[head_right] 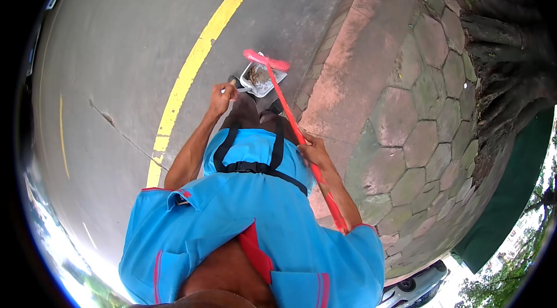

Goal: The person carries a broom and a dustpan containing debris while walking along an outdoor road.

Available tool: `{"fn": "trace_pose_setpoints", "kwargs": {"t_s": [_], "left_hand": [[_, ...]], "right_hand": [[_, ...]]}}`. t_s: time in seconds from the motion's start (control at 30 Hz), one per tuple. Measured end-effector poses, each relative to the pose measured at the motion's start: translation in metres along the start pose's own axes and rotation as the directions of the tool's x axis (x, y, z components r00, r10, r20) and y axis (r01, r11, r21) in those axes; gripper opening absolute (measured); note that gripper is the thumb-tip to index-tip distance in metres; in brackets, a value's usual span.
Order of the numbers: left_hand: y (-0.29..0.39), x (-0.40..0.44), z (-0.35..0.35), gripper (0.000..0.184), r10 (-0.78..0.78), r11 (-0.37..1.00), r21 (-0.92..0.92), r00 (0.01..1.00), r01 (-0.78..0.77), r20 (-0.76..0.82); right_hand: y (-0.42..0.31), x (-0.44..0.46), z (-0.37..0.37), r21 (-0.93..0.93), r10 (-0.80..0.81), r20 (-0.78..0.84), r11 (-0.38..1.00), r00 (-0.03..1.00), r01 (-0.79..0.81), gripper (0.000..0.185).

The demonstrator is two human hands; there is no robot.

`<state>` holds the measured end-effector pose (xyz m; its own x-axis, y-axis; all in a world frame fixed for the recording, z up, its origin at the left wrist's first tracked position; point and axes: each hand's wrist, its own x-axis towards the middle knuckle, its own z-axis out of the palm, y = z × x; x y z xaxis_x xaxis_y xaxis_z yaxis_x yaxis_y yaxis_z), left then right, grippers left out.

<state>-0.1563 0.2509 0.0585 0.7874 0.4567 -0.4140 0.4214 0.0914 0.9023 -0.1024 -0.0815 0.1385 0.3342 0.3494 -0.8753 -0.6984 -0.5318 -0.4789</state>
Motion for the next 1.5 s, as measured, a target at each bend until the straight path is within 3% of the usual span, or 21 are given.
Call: {"fn": "trace_pose_setpoints", "kwargs": {"t_s": [0.13,0.33,0.4,0.53,0.57,0.63,0.7,0.77,0.87,0.93,1.03,1.17,1.27,1.33,1.5], "left_hand": [[0.000,-0.001,0.000,0.039,0.000,1.000,0.015,1.000,0.000,0.016],[-0.002,-0.007,0.002,0.036,0.047,0.999,0.020,0.999,-0.047,0.017],[-0.004,-0.006,0.002,0.036,0.050,0.999,0.009,0.998,-0.050,0.025],[-0.003,-0.008,0.005,0.036,0.024,1.000,0.003,1.000,-0.024,0.012],[-0.004,-0.008,0.005,0.035,0.017,1.000,0.001,1.000,-0.017,0.010],[-0.005,-0.008,0.004,0.036,0.040,0.999,-0.002,0.999,-0.040,0.017],[-0.008,-0.008,0.003,0.036,0.061,0.998,-0.009,0.998,-0.061,0.019],[-0.010,-0.006,0.002,0.037,0.077,0.997,0.019,0.997,-0.077,0.032],[-0.011,-0.005,0.001,0.037,0.072,0.997,0.024,0.996,-0.073,0.050],[-0.012,-0.003,0.001,0.037,0.066,0.998,0.017,0.997,-0.066,0.048],[-0.010,-0.004,0.003,0.038,0.062,0.997,-0.041,0.998,-0.061,0.017],[-0.003,-0.008,0.003,0.039,0.032,0.998,-0.062,0.999,-0.033,-0.011],[-0.014,-0.007,0.000,0.039,0.074,0.995,-0.061,0.997,-0.073,0.005],[-0.015,-0.010,-0.001,0.040,0.062,0.995,-0.080,0.998,-0.062,0.001],[-0.004,-0.014,-0.002,0.040,0.018,0.996,-0.088,1.000,-0.018,-0.007]], "right_hand": [[-0.024,-0.009,0.001,0.046,0.007,-0.082,0.999,0.997,-0.003,0.058],[-0.040,0.114,-0.016,-0.313,-0.330,-0.200,0.914,0.922,0.259,0.050],[-0.042,0.160,-0.025,-0.388,-0.371,-0.209,0.881,0.905,0.271,0.049],[-0.039,0.159,-0.027,-0.601,-0.423,-0.214,0.768,0.881,0.222,0.047],[-0.034,0.150,-0.027,-0.597,-0.422,-0.216,0.771,0.880,0.223,0.047],[-0.025,0.109,-0.020,-0.572,-0.220,-0.200,0.817,0.955,0.069,0.036],[0.015,0.093,-0.022,-0.663,-0.326,-0.162,0.735,0.932,0.142,0.037],[0.021,0.051,-0.017,-0.607,-0.224,-0.122,0.788,0.967,0.106,0.036],[0.039,0.012,-0.020,-0.647,-0.321,-0.022,0.727,0.947,0.232,0.042],[0.007,-0.032,-0.014,-0.328,-0.021,-0.107,0.944,0.994,-0.015,0.056],[0.018,-0.033,-0.021,-0.209,-0.011,-0.124,0.978,0.992,-0.015,0.056],[0.020,0.004,-0.014,-0.240,-0.100,-0.166,0.969,0.981,0.058,0.055],[0.021,0.049,-0.013,-0.375,-0.198,-0.240,0.922,0.951,0.097,0.054],[0.018,0.072,-0.015,-0.637,-0.409,-0.268,0.754,0.872,0.158,0.055],[0.006,0.075,-0.019,-0.607,-0.303,-0.237,0.788,0.923,0.102,0.056]]}}
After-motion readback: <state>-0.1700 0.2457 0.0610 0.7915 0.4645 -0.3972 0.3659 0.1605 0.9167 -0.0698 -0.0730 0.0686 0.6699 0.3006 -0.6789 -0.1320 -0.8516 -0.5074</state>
